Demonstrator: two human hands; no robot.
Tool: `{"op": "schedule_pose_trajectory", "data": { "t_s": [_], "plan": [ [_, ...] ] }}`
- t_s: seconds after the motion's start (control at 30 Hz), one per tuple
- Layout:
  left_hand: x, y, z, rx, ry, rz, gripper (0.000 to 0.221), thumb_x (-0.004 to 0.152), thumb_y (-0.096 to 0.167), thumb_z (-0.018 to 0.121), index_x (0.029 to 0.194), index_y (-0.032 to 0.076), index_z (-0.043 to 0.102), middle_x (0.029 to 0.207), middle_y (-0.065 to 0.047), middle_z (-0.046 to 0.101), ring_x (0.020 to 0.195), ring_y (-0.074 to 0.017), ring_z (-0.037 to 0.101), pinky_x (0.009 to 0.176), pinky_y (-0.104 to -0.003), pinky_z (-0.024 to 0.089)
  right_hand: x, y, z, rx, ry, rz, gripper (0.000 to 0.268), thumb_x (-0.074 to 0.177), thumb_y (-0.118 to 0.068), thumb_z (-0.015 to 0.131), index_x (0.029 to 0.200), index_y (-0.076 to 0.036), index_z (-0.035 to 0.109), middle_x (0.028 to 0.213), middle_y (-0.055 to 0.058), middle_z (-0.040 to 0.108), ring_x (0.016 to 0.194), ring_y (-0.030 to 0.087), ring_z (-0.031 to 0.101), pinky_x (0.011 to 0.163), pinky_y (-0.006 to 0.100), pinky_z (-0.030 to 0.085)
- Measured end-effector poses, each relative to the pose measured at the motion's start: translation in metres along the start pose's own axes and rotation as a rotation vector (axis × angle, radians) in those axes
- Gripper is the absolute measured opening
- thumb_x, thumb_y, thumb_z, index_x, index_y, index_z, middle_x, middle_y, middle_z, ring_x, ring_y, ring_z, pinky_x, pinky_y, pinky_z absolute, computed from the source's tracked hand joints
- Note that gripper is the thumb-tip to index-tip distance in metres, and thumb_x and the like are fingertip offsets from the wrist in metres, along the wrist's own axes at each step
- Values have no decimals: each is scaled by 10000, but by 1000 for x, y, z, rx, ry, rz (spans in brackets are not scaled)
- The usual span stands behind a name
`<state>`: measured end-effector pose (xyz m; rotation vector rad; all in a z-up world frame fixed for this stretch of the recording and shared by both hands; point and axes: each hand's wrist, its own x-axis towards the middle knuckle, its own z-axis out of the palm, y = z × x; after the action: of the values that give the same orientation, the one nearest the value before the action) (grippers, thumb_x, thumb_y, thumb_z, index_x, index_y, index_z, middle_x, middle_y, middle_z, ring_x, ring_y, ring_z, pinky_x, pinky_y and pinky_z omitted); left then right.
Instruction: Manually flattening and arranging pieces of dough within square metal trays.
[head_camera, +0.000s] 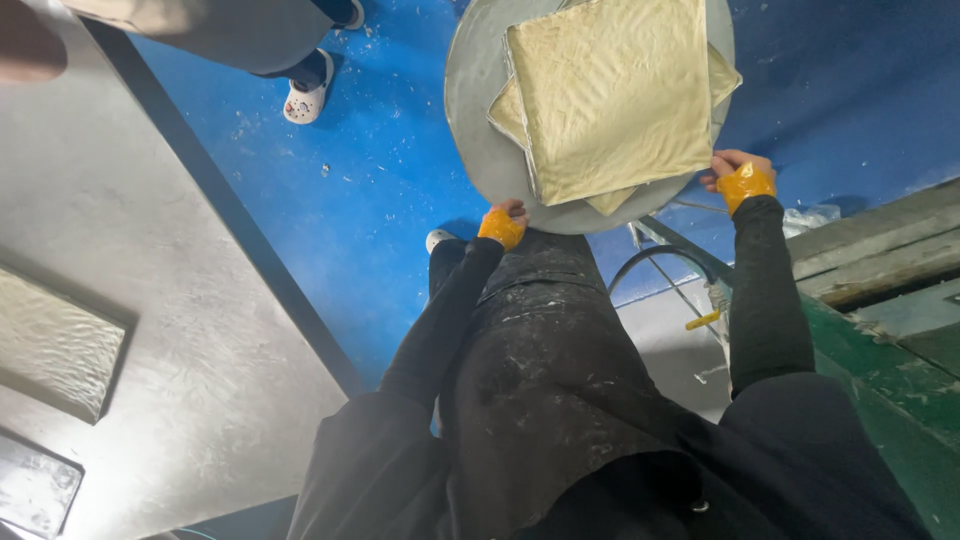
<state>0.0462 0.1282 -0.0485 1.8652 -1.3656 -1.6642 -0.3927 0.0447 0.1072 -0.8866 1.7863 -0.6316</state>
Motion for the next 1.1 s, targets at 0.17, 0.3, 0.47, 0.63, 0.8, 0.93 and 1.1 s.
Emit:
{"op": "schedule_pose_trajectory", "data": {
  "t_s": [0.17, 0.3, 0.47, 0.63, 0.8, 0.93, 1.1],
  "plan": [
    [-28, -3, -33, 34, 70, -10, 463, 858, 272, 730, 1245, 26, 669, 1144, -149, 769, 1078, -282, 736, 929, -365, 565, 7, 37, 2, 149, -21, -1, 293, 1043, -71, 645, 1280, 100, 647, 1101, 163, 726, 884, 241, 752, 722, 283, 627],
    [-55, -15, -65, 58, 151, 6, 454, 858, 260, 764, 1235, 20, 681, 1122, -151, 779, 1052, -276, 730, 909, -375, 552, 3, 59, 7, 299, -74, 18, 358, 1084, -104, 584, 1404, 56, 593, 1253, 164, 700, 1017, 249, 747, 800, 286, 632],
    [-105, -42, -98, -329, 131, -157, 469, 873, 208, 724, 1288, 12, 629, 1153, -135, 750, 927, -245, 752, 754, -344, 627, -5, 107, 18, 372, -112, 55, 373, 1068, -126, 551, 1415, 12, 537, 1333, 150, 658, 1048, 256, 754, 821, 314, 654],
    [-178, -85, -112, -485, 177, -125, 471, 887, 165, 722, 1312, 2, 603, 1233, -156, 707, 989, -222, 734, 779, -340, 639, -53, 150, 64, 184, -22, 90, 348, 1056, -141, 572, 1374, 0, 557, 1260, 150, 694, 965, 261, 750, 709, 343, 612],
    [-275, -100, -126, -656, 214, -91, 480, 904, 129, 708, 1342, -15, 576, 1283, -177, 691, 1065, -233, 704, 849, -347, 617, -112, 207, 127, -131, -161, 184, 345, 984, -144, 656, 1308, -26, 638, 1114, 133, 726, 861, 234, 734, 656, 346, 565],
    [-355, -108, -138, -738, 260, -10, 470, 935, 131, 671, 1361, -29, 555, 1306, -172, 679, 1113, -234, 711, 891, -340, 614, -184, 195, 179, -442, -250, 49, 307, 971, -163, 703, 1237, -11, 700, 1068, 170, 755, 903, 232, 733, 792, 353, 582],
    [-426, -119, -150, -879, 367, 8, 446, 938, 130, 683, 1332, -47, 571, 1280, -183, 689, 1104, -241, 719, 876, -341, 606, -217, 191, 239, -810, -451, -4, 377, 924, -268, 697, 1260, -96, 693, 1093, 130, 768, 983, 292, 783, 907, 401, 599]
  ]
}}
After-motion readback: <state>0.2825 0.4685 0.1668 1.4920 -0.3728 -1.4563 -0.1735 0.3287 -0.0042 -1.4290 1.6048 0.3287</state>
